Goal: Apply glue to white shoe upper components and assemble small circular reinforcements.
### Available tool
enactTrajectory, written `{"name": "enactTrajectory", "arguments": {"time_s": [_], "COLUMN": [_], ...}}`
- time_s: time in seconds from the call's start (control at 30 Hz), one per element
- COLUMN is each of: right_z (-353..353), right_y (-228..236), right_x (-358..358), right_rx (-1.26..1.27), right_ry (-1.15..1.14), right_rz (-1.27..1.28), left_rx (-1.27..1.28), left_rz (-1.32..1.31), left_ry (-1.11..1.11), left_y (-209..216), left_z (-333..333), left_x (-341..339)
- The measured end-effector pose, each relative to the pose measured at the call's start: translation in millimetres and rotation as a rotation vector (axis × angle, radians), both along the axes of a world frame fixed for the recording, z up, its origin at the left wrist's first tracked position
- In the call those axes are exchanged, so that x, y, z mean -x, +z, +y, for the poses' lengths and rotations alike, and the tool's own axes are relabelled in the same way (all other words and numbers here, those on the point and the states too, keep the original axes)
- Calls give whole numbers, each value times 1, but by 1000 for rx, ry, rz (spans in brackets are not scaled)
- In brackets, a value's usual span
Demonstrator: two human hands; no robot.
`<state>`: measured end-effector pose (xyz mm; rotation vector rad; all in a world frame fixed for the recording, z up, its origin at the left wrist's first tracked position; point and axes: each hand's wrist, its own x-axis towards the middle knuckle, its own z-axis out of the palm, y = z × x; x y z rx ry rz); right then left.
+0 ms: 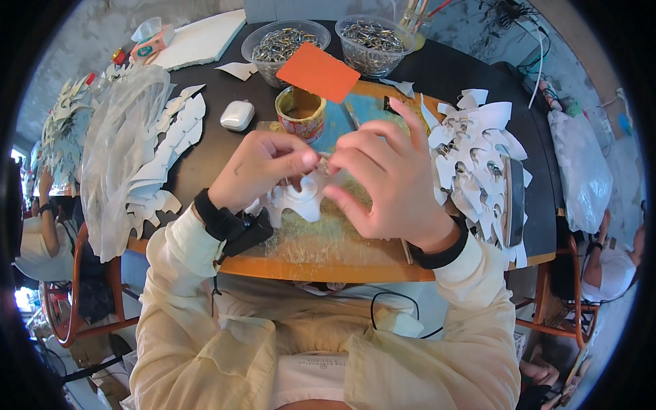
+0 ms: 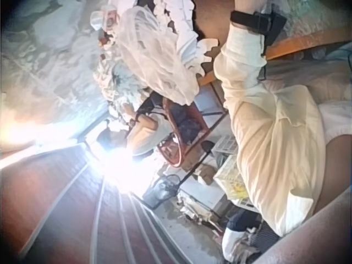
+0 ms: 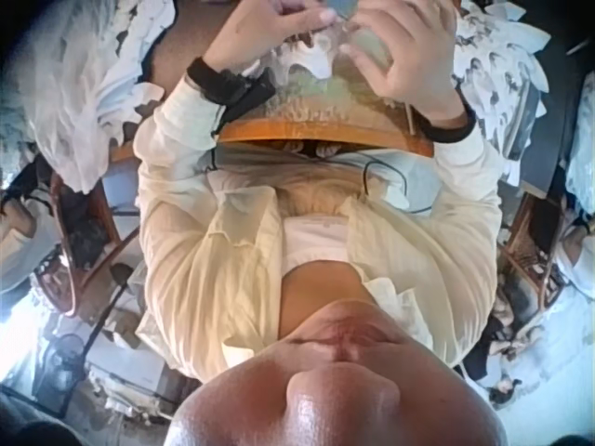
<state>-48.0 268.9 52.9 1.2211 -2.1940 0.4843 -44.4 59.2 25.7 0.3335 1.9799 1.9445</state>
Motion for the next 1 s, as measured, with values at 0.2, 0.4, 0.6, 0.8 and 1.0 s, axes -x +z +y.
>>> {"name": "enactTrajectory", "arguments": {"time_s": [0.2,0.4,0.6,0.8,1.0], "right_z": [5,9,6,7,20], "right_y": [-18,-12,-18,-16,-6], "right_x": [16,5,11,6,-9], "right_rx": [97,66,128,278,109], "right_ry": [56,95,79,-80,-59], "right_rz": [-102,282,193,214,154], "left_rx": [-31,-130,-203,-187,-358], "left_rz": [37,-72,50,99,-149], "left_ry": [13,24,70,160,327], "left_y": [-6,-10,-12,-11,-18], "left_z": [5,17,18,23,5], "left_x": [0,0,-2,-6,13]}}
